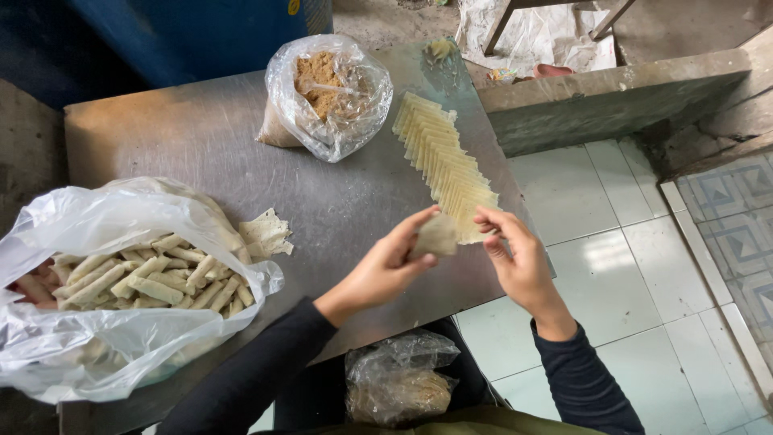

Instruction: The person tears pieces from a soft white food sheet by hand, shaping triangular pieces, and arranges the torn pieces in overlapping rows on a metal table. They continue tearing more pieces from the sheet and finally reach into a bag of brown powder on the table.

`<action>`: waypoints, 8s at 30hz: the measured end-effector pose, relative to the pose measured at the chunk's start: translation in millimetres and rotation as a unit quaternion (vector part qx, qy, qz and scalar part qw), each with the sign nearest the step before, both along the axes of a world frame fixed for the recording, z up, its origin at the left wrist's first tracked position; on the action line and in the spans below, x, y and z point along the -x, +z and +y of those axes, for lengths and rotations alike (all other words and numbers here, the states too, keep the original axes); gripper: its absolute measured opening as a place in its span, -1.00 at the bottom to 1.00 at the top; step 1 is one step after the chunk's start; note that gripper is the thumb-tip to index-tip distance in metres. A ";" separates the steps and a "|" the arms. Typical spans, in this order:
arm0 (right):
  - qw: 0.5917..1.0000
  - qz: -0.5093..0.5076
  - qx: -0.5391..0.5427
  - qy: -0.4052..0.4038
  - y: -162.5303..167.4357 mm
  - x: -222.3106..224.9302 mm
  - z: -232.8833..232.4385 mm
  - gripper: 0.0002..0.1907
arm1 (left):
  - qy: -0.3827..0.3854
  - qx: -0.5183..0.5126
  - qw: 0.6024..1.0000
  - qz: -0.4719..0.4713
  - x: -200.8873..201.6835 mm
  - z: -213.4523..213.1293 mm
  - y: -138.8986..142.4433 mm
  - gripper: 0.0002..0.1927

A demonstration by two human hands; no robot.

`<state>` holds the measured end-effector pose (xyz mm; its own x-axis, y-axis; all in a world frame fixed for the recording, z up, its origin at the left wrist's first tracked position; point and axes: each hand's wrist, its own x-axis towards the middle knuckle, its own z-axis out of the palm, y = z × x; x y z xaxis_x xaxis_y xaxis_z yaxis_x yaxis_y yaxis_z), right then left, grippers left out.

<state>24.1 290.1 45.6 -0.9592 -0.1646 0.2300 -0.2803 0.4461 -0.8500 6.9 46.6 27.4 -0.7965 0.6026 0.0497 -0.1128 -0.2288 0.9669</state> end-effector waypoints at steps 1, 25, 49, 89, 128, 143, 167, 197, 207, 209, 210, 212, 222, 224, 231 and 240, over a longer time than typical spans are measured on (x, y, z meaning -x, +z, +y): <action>0.997 -0.040 0.065 0.019 2.3 3.0 4.5 -0.66 | 0.002 0.056 0.998 0.023 -1.6 11.1 9.2 -0.24; 0.982 0.021 -0.167 -0.084 -0.2 -0.3 42.4 -0.84 | 0.248 0.389 0.853 0.243 -25.9 106.3 -11.2 -0.52; 0.883 0.243 -0.399 -0.058 57.6 198.0 -6.6 -0.26 | 0.359 0.450 0.721 0.387 26.0 65.6 -13.0 -0.18; 0.805 -0.524 0.230 0.157 -0.3 106.2 97.6 -0.49 | 0.239 0.557 0.696 0.385 58.9 116.2 -51.6 0.30; 0.613 0.498 -0.578 0.204 -1.8 145.8 122.8 -0.14 | 0.241 0.571 0.688 0.378 75.6 127.9 -57.7 0.26; 0.513 0.618 -0.570 0.172 4.7 222.9 98.5 -0.11 | 0.241 0.572 0.683 0.385 79.1 123.4 -52.0 0.27; 0.582 0.550 -0.584 0.131 19.9 258.8 43.3 -0.20 | 0.240 0.580 0.678 0.382 68.7 112.8 -48.8 0.28; 0.947 0.025 -0.193 0.254 13.6 235.3 26.9 -0.29 | 0.280 0.545 0.688 0.388 99.0 73.4 -44.2 -0.03; 0.672 0.469 -0.553 0.150 -3.7 208.1 60.1 -0.48 | 0.263 0.561 0.685 0.382 101.5 83.2 -47.7 -0.30; 0.615 0.505 -0.590 0.135 -2.5 214.1 67.8 -0.52 | 0.265 0.557 0.689 0.382 102.1 84.0 -50.2 -0.31; 0.607 0.508 -0.597 0.132 -1.1 217.6 71.3 -0.56 | 0.265 0.557 0.689 0.382 102.1 84.9 -51.2 -0.31; 0.614 0.506 -0.589 0.138 0.9 219.5 75.4 -0.53 | 0.267 0.557 0.688 0.382 102.4 85.9 -52.0 -0.31; 0.565 0.555 -0.589 0.160 3.4 235.5 63.6 -0.20 | 0.273 0.542 0.697 0.382 105.7 82.2 -50.0 -0.32; 0.561 0.566 -0.583 0.159 2.8 246.3 59.3 -0.20 | 0.275 0.537 0.700 0.383 106.8 82.1 -50.7 -0.31; 0.595 0.500 -0.602 0.187 6.7 280.5 40.5 -0.17 | 0.271 0.545 0.691 0.391 111.9 82.1 -53.2 -0.33; 0.726 0.356 -0.584 0.077 27.0 314.8 10.6 -0.10 | 0.276 0.536 0.697 0.389 114.5 78.5 -41.8 -0.33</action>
